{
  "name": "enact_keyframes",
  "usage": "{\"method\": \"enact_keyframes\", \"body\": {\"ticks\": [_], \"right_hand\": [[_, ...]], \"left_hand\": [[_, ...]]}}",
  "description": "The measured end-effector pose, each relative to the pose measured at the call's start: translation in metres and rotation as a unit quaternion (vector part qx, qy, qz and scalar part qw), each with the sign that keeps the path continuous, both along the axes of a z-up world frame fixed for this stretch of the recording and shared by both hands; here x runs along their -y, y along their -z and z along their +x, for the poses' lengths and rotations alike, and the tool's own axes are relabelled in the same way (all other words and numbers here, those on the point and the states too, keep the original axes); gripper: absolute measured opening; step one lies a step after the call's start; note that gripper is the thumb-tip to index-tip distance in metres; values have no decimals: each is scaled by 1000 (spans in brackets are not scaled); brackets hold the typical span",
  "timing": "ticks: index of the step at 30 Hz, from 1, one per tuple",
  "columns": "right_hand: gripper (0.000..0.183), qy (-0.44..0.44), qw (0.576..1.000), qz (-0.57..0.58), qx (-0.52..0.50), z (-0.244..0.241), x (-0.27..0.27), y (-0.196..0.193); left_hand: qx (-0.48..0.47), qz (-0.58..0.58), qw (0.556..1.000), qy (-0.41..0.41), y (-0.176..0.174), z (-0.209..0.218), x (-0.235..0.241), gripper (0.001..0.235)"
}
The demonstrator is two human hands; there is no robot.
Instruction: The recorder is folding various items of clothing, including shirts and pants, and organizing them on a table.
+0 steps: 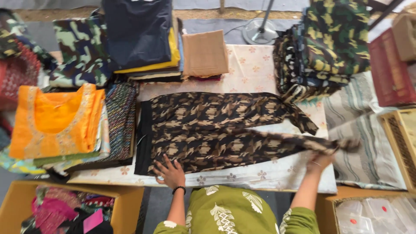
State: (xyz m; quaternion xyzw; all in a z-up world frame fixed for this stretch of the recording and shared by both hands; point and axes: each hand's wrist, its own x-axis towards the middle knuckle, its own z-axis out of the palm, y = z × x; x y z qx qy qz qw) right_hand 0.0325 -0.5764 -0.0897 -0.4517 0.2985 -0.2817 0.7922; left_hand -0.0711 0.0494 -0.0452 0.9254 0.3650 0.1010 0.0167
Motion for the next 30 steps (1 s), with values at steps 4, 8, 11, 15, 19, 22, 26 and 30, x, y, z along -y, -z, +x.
{"method": "enact_keyframes", "body": {"ticks": [4, 8, 11, 15, 19, 22, 26, 30], "right_hand": [[13, 77, 925, 296, -226, -6, -22, 9], [18, 67, 938, 289, -181, -12, 3, 66], [23, 17, 949, 215, -230, 6, 15, 62], [28, 11, 986, 104, -131, 27, 13, 22], [35, -69, 992, 105, -17, 31, -37, -94], [27, 20, 976, -63, -210, 39, 9, 29], [37, 72, 822, -330, -459, 27, -31, 5], [30, -5, 950, -178, -257, 22, -7, 45]], "left_hand": [[22, -5, 1000, 11, -2, -5, 2, 59], [17, -1, 1000, 13, -4, -3, 4, 59], [8, -1, 1000, 7, -6, -2, 4, 58], [-2, 1, 1000, 3, -6, -2, 5, 58], [-10, 5, 1000, -3, -5, -1, 5, 59], [-8, 4, 1000, -2, -7, -3, 6, 59], [-2, 1, 1000, -9, -12, -1, 6, 58], [-1, -8, 1000, -13, -12, -2, 6, 58]]}}
